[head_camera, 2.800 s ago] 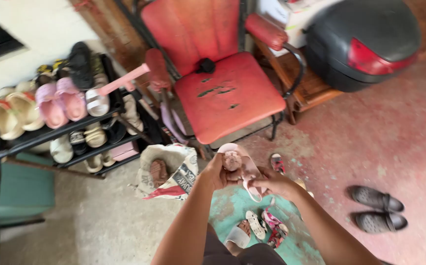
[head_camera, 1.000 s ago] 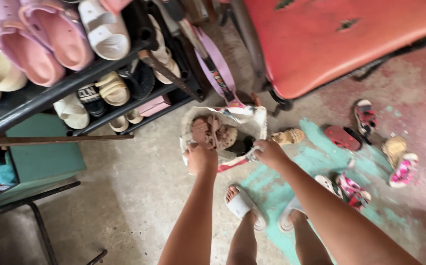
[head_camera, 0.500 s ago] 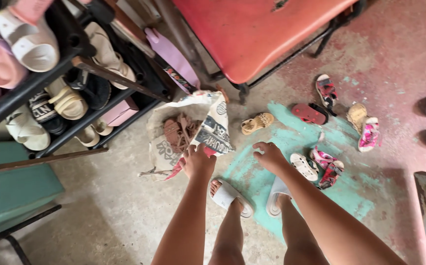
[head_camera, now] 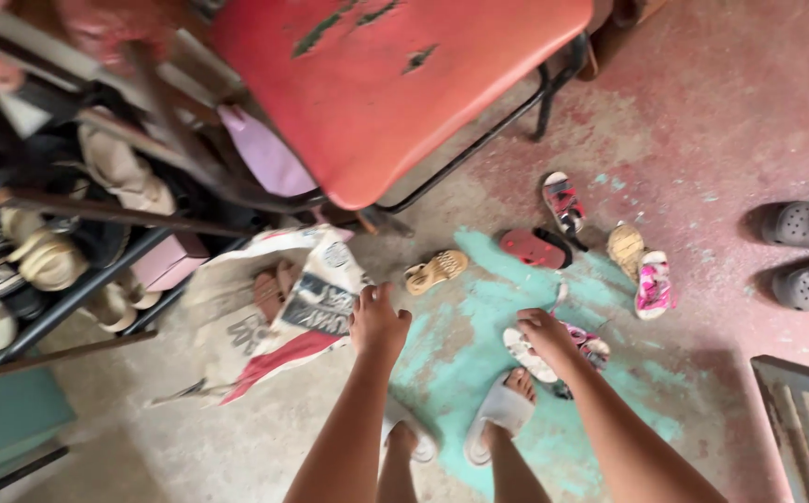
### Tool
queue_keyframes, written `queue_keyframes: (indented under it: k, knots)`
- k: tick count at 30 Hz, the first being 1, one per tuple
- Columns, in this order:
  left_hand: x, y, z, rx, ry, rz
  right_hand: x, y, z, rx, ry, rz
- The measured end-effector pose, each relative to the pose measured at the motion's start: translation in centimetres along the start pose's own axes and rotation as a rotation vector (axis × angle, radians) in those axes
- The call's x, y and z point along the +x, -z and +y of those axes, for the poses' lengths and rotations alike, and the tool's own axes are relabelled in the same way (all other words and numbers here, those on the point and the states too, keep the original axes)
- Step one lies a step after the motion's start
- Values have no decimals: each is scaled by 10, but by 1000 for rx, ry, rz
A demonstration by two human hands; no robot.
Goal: Picking up various shoes and sandals from the floor and putting them into a bag and onto a shoe rack.
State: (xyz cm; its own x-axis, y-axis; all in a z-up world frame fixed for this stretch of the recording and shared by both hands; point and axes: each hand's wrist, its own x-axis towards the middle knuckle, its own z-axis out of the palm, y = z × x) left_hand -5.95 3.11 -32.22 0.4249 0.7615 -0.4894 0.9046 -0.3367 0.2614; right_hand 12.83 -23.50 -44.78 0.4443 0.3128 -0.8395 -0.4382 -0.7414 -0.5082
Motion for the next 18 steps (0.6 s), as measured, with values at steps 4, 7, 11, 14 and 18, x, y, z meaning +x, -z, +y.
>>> queue_keyframes:
  k: [4,7,11,14,18]
  knots:
    - [39,-70,46,20,-25,-51,85,77,56,-36,-85,104]
    - [78,-140,63,44,-31,-92,159,130,95,-809,240,208]
    - [119,-206,76,143,-16,-167,202,163,85,-667,33,282]
    - [151,-251,75,143,99,-260,268,188,119,-656,14,367]
    - [204,-335,28,79,119,-205,336,203,150,-730,122,570]
